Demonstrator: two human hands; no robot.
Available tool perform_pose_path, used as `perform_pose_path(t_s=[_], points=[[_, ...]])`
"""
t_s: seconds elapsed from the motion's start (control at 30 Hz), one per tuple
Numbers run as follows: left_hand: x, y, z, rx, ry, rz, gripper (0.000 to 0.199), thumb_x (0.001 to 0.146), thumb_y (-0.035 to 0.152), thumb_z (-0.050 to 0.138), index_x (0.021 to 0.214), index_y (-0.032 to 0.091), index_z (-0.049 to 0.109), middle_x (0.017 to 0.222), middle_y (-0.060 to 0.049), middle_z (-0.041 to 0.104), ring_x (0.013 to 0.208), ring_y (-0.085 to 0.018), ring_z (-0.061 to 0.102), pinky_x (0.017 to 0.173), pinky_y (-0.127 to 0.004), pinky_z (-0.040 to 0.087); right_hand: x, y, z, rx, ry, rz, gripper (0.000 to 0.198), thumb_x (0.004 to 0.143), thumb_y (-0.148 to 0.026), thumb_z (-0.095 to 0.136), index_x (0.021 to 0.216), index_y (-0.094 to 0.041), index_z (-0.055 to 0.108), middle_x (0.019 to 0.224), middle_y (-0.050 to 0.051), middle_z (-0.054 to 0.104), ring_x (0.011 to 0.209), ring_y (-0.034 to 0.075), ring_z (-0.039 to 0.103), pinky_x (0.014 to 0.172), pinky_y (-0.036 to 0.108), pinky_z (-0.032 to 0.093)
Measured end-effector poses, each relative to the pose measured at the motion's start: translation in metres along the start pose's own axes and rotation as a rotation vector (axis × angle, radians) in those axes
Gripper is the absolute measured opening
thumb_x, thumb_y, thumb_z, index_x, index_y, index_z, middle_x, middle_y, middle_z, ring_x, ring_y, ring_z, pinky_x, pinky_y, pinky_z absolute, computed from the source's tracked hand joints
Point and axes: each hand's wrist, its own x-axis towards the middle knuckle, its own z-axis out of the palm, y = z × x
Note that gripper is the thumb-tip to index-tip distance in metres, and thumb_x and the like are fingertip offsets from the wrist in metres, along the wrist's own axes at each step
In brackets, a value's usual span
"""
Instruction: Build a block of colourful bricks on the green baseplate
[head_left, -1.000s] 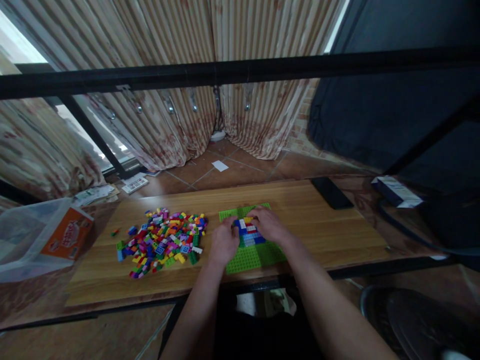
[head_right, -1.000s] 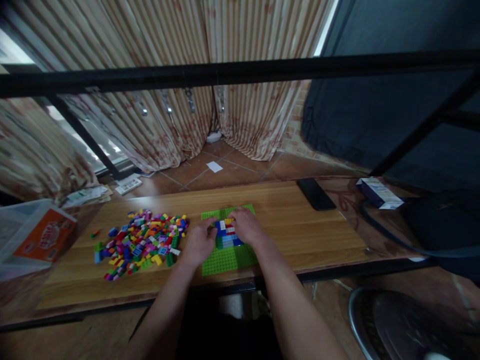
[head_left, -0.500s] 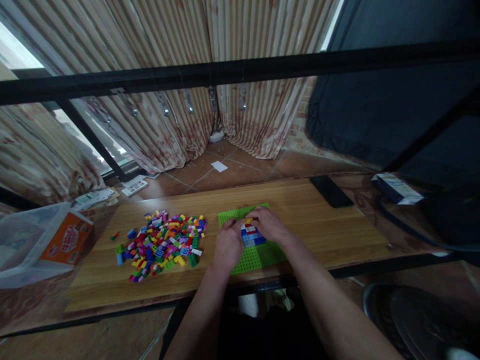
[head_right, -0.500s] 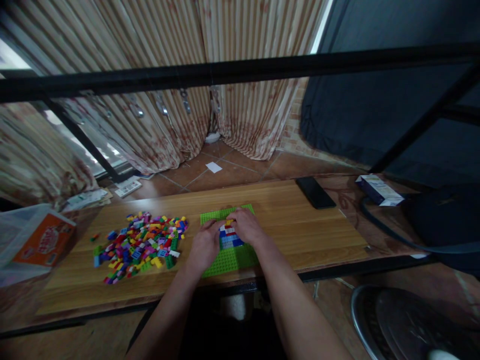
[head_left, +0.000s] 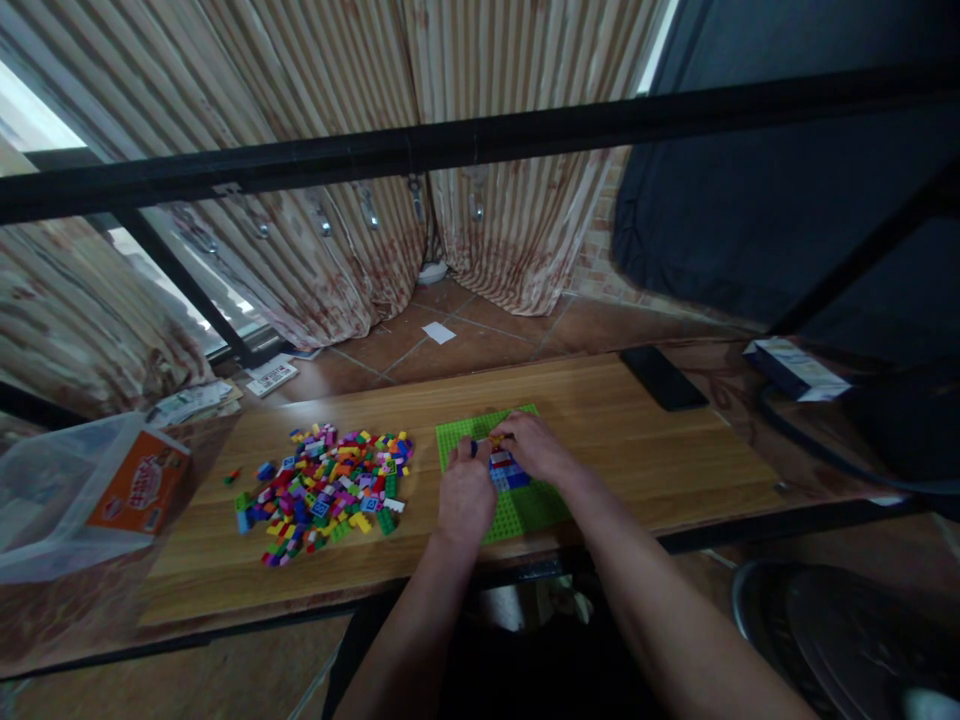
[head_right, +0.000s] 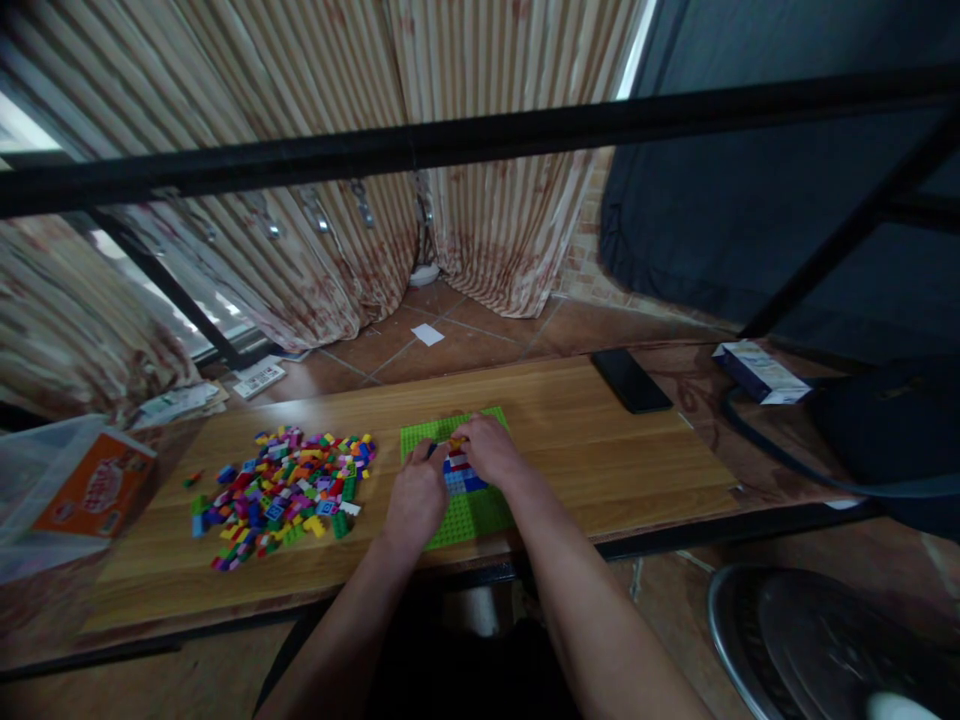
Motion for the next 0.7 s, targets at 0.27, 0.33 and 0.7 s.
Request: perform_pose_path(t_s=[0.27, 0.33, 0.7], points=[[0.000, 0.008, -0.004, 0.061, -0.052, -0.024, 0.042, 0.087, 0.006, 0.035, 0.124, 0.015, 0.056, 0.123, -0.015, 0.055, 0.106, -0.025, 0.058, 0.091, -0.036, 0.049, 0.004, 0.009, 0.010, 0.065, 0.017, 0.061, 0.020, 0.081, -0.012, 0.060, 0.093, -0.018, 0.075, 0.095, 0.009, 0.069, 0.095, 0.021, 0.061, 0.089, 0.035, 0.046], [0.000, 0.009, -0.005, 0.071, -0.053, -0.026, 0.043, 0.088, 0.006, 0.035, 0.124, 0.013, 0.055, 0.125, -0.016, 0.053, 0.107, -0.026, 0.057, 0.090, -0.036, 0.049, 0.005, 0.011, 0.011, 0.092, 0.024, 0.077, 0.019, 0.081, -0.013, 0.061, 0.093, -0.018, 0.075, 0.095, 0.009, 0.070, 0.096, 0.021, 0.061, 0.088, 0.035, 0.047], [-0.004, -0.001, 0.004, 0.024, 0.033, 0.045, 0.044, 0.087, 0.005, 0.036, 0.126, 0.014, 0.054, 0.127, -0.015, 0.054, 0.111, -0.023, 0.056, 0.100, -0.038, 0.044, 0.002, 0.017, 0.010, 0.277, 0.182, 0.138, 0.022, 0.084, -0.020, 0.057, 0.099, -0.020, 0.074, 0.100, 0.006, 0.073, 0.094, 0.017, 0.066, 0.087, 0.031, 0.049]])
